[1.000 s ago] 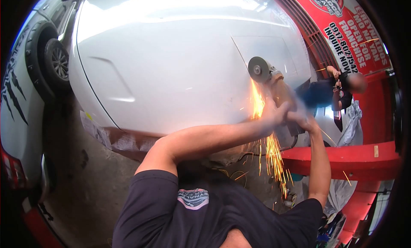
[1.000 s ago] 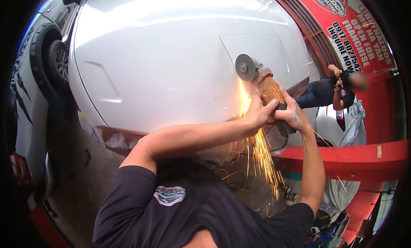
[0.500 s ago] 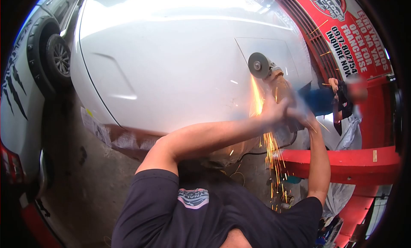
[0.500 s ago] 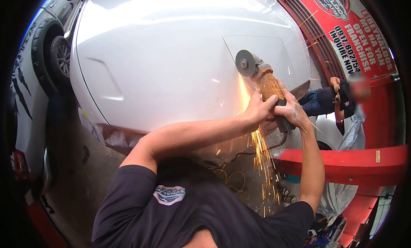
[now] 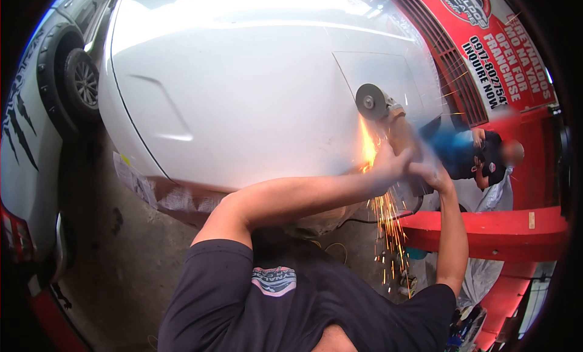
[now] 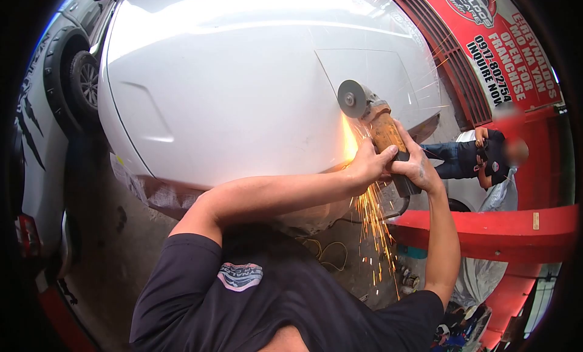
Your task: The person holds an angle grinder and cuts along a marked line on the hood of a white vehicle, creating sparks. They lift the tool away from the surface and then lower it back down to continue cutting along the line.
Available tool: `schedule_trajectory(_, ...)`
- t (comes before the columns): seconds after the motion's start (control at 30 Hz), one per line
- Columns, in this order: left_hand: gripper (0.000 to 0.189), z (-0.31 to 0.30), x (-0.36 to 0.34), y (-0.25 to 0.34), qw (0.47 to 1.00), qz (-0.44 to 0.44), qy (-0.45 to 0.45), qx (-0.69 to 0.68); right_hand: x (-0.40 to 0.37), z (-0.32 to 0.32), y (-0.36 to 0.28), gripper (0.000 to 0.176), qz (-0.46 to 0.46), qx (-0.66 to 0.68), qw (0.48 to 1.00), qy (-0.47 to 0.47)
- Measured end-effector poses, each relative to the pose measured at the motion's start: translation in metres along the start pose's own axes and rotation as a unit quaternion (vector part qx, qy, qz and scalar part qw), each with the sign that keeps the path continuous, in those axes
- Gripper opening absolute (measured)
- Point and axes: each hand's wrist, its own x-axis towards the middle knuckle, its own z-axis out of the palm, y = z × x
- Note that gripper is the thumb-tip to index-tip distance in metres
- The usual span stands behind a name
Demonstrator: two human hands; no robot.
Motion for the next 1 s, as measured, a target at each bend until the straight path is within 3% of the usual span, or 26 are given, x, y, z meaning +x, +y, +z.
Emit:
schedule_trajectory(0.07,0.06,0.001,-0.008,0.018,0.998,-0.049,-0.02,0.017,-0.001,0.001,-0.003,0.113,0.009,0.007,1.0,-0.004)
schedule_trajectory(0.2,0.056,0.003,-0.003,0.013,0.998,-0.059,0.014,-0.021,0.003,0.002,-0.006,0.113,0.026,0.038,0.999,-0.006)
schedule_trajectory(0.4,0.041,0.0,0.006,0.019,0.998,0.023,0.02,-0.063,0.018,-0.002,-0.003,0.11,-0.003,0.035,0.999,-0.022)
schedule_trajectory(0.5,0.044,-0.003,0.013,0.015,1.0,0.014,0.012,-0.021,0.02,-0.001,-0.012,0.109,-0.004,0.025,1.0,-0.013)
schedule_trajectory(0.67,0.048,-0.004,0.007,0.034,0.997,-0.039,0.027,-0.066,0.026,0.0,-0.013,0.108,-0.026,0.036,0.999,-0.011)
schedule_trajectory(0.87,0.053,-0.005,0.015,0.029,0.995,0.047,0.057,-0.064,0.032,0.003,-0.021,0.107,-0.007,0.037,0.999,-0.009)
schedule_trajectory(1.0,0.057,-0.013,0.024,0.022,1.0,0.015,-0.001,-0.018,0.032,0.0,-0.015,0.108,0.017,0.065,0.997,-0.026)
